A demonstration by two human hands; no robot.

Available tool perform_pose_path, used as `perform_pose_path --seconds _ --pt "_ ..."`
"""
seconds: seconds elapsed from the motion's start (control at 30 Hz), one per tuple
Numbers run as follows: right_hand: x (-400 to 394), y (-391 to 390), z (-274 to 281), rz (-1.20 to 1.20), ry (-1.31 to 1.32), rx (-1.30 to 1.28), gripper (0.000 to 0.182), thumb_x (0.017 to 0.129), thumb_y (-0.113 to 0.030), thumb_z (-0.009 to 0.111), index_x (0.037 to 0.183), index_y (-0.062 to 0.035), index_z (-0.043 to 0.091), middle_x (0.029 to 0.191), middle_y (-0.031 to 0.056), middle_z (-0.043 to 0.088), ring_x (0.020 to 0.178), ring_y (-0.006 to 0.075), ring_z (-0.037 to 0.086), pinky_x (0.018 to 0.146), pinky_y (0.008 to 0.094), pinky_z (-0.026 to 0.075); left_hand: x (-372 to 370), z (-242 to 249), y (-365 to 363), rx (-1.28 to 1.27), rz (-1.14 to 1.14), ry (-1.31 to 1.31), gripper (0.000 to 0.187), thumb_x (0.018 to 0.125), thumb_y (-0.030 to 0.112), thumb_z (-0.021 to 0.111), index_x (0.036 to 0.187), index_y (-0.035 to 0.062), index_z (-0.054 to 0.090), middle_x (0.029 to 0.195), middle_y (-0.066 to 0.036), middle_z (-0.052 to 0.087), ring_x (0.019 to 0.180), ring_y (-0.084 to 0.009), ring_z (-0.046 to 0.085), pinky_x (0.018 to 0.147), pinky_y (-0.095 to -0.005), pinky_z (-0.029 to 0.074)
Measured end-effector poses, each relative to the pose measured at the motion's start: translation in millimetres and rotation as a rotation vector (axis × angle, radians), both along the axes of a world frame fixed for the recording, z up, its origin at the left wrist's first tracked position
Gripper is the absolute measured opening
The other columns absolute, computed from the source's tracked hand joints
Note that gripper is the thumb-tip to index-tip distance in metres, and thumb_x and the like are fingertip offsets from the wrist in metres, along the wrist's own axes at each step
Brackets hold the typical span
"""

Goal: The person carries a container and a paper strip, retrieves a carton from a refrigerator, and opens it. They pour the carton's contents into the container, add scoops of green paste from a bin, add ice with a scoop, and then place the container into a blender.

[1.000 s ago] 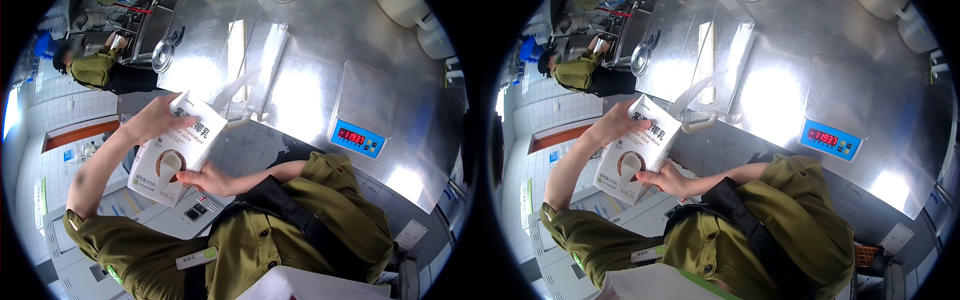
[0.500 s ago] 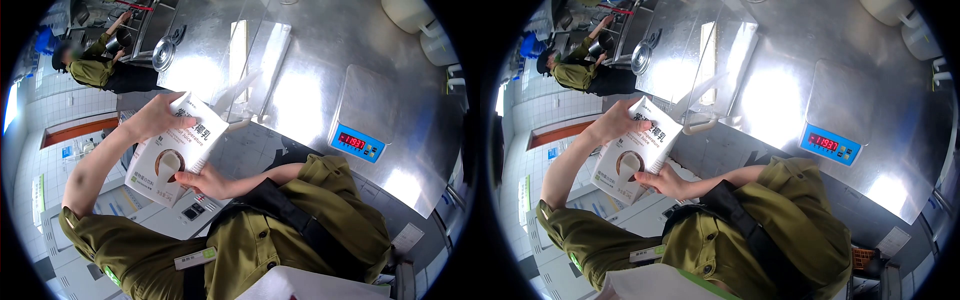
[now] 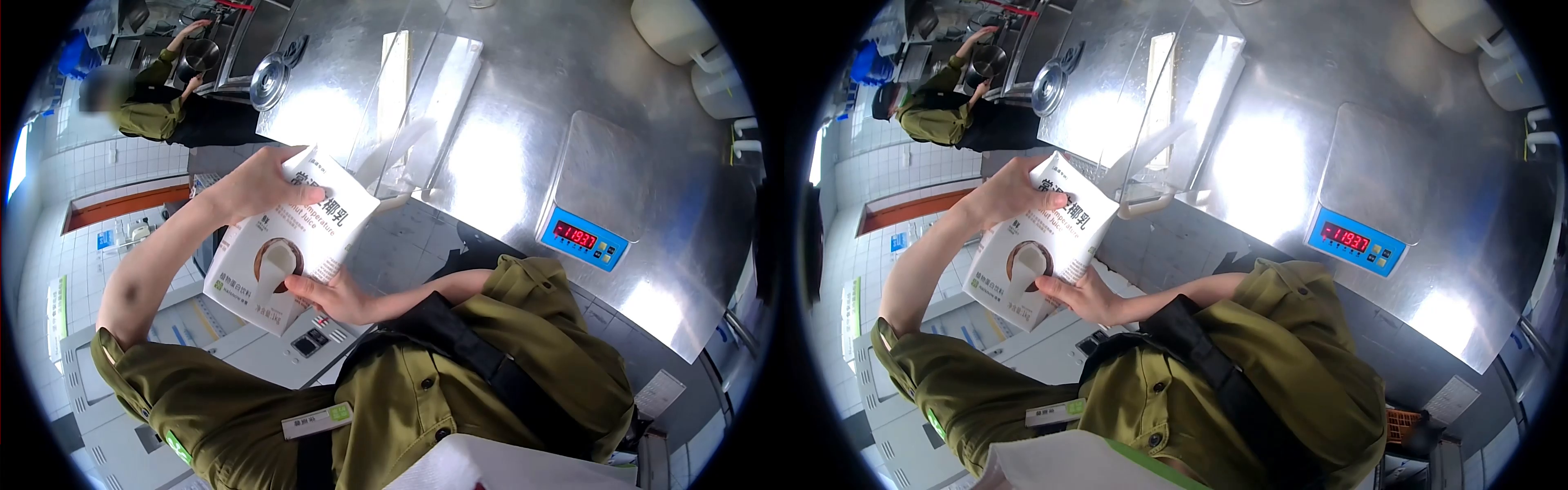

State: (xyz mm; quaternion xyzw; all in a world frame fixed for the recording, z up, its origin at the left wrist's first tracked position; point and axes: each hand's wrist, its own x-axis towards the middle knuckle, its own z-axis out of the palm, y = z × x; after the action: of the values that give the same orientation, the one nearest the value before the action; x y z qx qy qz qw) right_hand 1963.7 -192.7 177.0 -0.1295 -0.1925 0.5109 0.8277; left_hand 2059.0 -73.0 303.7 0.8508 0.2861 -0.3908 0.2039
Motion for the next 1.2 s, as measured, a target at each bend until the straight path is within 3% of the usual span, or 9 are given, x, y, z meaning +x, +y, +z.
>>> perform_pose_path --seconds 0.13,0.23,0.33,0.43,0.53,0.63,0.83,1.13,1.2 --pt "-2 1 0 -0.004 0.047 0.037 0.032 0.086 -0.021 0.05 0.112 -0.0039 0.042 0.092 0.0019 0.049 0.079 0.0053 0.046 0.06 0.02 0.042 0 -2 2 -0.038 0.021 -0.011 0.062 0.063 0.035 0.072 0.112 0.0032 0.05 0.085 -0.01 0.063 0.07 -0.015 0.062 0.062 -0.0277 0.053" --pt "-2 0 2 0.007 0.079 0.019 0.033 0.084 -0.024 0.053 0.108 -0.0041 0.043 0.087 0.0007 0.05 0.073 0.004 0.046 0.056 0.0185 0.04 3 0 -2 -0.047 0.091 0.016 0.064 0.06 0.038 0.073 0.11 0.0044 0.05 0.087 -0.008 0.062 0.075 -0.0141 0.06 0.068 -0.0282 0.051" --pt "-1 0 -8 0.151 0.025 0.013 0.036 0.081 -0.03 0.056 0.104 -0.005 0.045 0.079 -0.0009 0.049 0.064 0.0026 0.044 0.051 0.0171 0.037 4 0 0 -0.055 0.108 0.037 0.064 0.061 0.036 0.073 0.11 0.0037 0.049 0.087 -0.008 0.062 0.075 -0.0139 0.06 0.069 -0.0276 0.051" --pt "0 -3 -8 0.234 0.178 0.029 0.036 0.079 -0.034 0.058 0.1 -0.0063 0.046 0.073 -0.002 0.048 0.057 0.0017 0.041 0.046 0.0167 0.033 1 -4 3 -0.086 0.091 -0.012 0.06 0.064 0.03 0.073 0.111 0.0016 0.05 0.085 -0.01 0.062 0.072 -0.0142 0.061 0.064 -0.0272 0.052" --pt "0 1 -10 0.176 0.351 -0.046 0.034 0.08 -0.032 0.056 0.099 -0.0056 0.047 0.072 -0.0021 0.048 0.058 0.0017 0.041 0.046 0.0169 0.033 1 -5 6 -0.104 0.085 -0.012 0.06 0.064 0.031 0.073 0.111 0.0023 0.05 0.085 -0.009 0.062 0.072 -0.0142 0.061 0.065 -0.0271 0.052" --pt "4 4 -9 0.072 0.228 -0.123 0.029 0.082 -0.028 0.055 0.098 -0.0044 0.049 0.076 -0.0021 0.048 0.062 0.0019 0.042 0.05 0.0169 0.035 0 -7 8 -0.113 0.019 -0.052 0.06 0.064 0.033 0.072 0.111 0.0036 0.05 0.085 -0.008 0.063 0.072 -0.0142 0.061 0.066 -0.0272 0.051" --pt "2 8 -9 0.0 0.264 -0.061 0.023 0.084 -0.019 0.052 0.1 -0.0025 0.049 0.08 -0.0019 0.05 0.066 0.0029 0.044 0.055 0.018 0.037 2 -2 3 -0.123 0.103 0.007 0.069 0.064 0.033 0.072 0.119 0.0028 0.044 0.088 -0.006 0.061 0.076 -0.0114 0.058 0.069 -0.0263 0.049" --pt "-1 13 -9 -0.146 0.219 -0.003 0.032 0.084 -0.016 0.051 0.11 0.0002 0.044 0.096 0.0027 0.05 0.082 0.0063 0.046 0.07 0.0218 0.041 3 -3 6 -0.123 0.085 -0.009 0.074 0.062 0.032 0.073 0.121 0.0021 0.041 0.089 -0.006 0.061 0.079 -0.0105 0.057 0.072 -0.0263 0.048" --pt "-1 14 -6 -0.156 0.244 -0.016 0.031 0.084 -0.019 0.052 0.108 -0.0007 0.045 0.09 0.0018 0.05 0.079 0.0055 0.046 0.067 0.0205 0.041 3 -3 7 -0.107 0.081 -0.008 0.075 0.061 0.032 0.074 0.121 0.002 0.041 0.09 -0.007 0.061 0.08 -0.011 0.057 0.072 -0.0267 0.049"
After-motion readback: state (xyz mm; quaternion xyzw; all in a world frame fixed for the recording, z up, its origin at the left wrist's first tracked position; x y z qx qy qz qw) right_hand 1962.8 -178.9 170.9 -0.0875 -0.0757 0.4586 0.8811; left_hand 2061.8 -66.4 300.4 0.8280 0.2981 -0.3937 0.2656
